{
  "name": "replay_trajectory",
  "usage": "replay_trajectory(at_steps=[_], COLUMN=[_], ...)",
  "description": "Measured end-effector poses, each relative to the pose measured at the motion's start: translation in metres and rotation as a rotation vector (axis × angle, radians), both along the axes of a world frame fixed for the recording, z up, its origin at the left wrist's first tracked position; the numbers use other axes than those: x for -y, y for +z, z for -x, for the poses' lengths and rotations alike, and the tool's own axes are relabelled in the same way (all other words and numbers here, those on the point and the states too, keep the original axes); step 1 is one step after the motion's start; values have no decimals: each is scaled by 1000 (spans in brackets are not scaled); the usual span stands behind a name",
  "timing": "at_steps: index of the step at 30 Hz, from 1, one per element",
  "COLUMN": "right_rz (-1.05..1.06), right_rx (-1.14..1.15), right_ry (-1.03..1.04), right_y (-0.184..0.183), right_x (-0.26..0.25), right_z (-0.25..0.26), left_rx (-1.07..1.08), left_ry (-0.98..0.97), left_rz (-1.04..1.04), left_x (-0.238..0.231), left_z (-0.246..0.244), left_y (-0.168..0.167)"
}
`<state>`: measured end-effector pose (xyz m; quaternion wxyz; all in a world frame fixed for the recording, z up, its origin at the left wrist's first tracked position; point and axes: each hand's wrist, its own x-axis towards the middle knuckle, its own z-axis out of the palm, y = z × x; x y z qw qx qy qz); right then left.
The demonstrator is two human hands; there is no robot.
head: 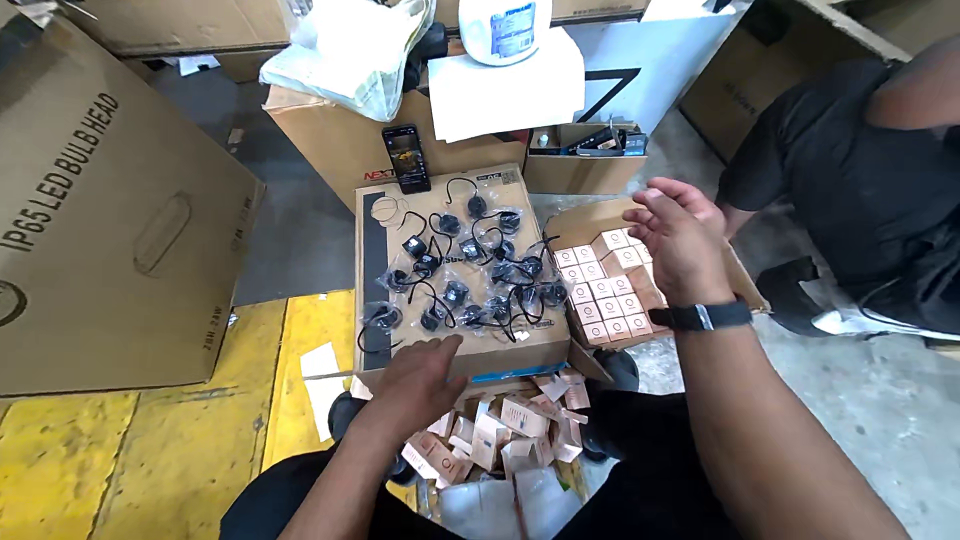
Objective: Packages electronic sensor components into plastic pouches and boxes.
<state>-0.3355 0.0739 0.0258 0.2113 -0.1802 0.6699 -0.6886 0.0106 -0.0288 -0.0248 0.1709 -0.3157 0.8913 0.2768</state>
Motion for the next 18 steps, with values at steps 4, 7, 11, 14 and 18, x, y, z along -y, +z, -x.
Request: replay_trajectory(at_steps=[4,7,11,14,18], right_rz=[-193,-577,-1142,-1372,-1484], right_rx=[150,6,-365,-364,-343], right_ry=[-5,258,740,912,1108], right_y=[-41,-96,-185,-224,-265], right_x=[40,51,39,24,22], right_z=[36,66,96,91,73], left_rx=[-33,175,195,179,248], left_ry=[-50,-47,-21,-6,-1], left_rz=[2,-26,1,13,-41], left_x=[-2,1,11,16,24], left_z=[7,3,-5,-2,10], left_y=[-5,-10,-23,-26,-32])
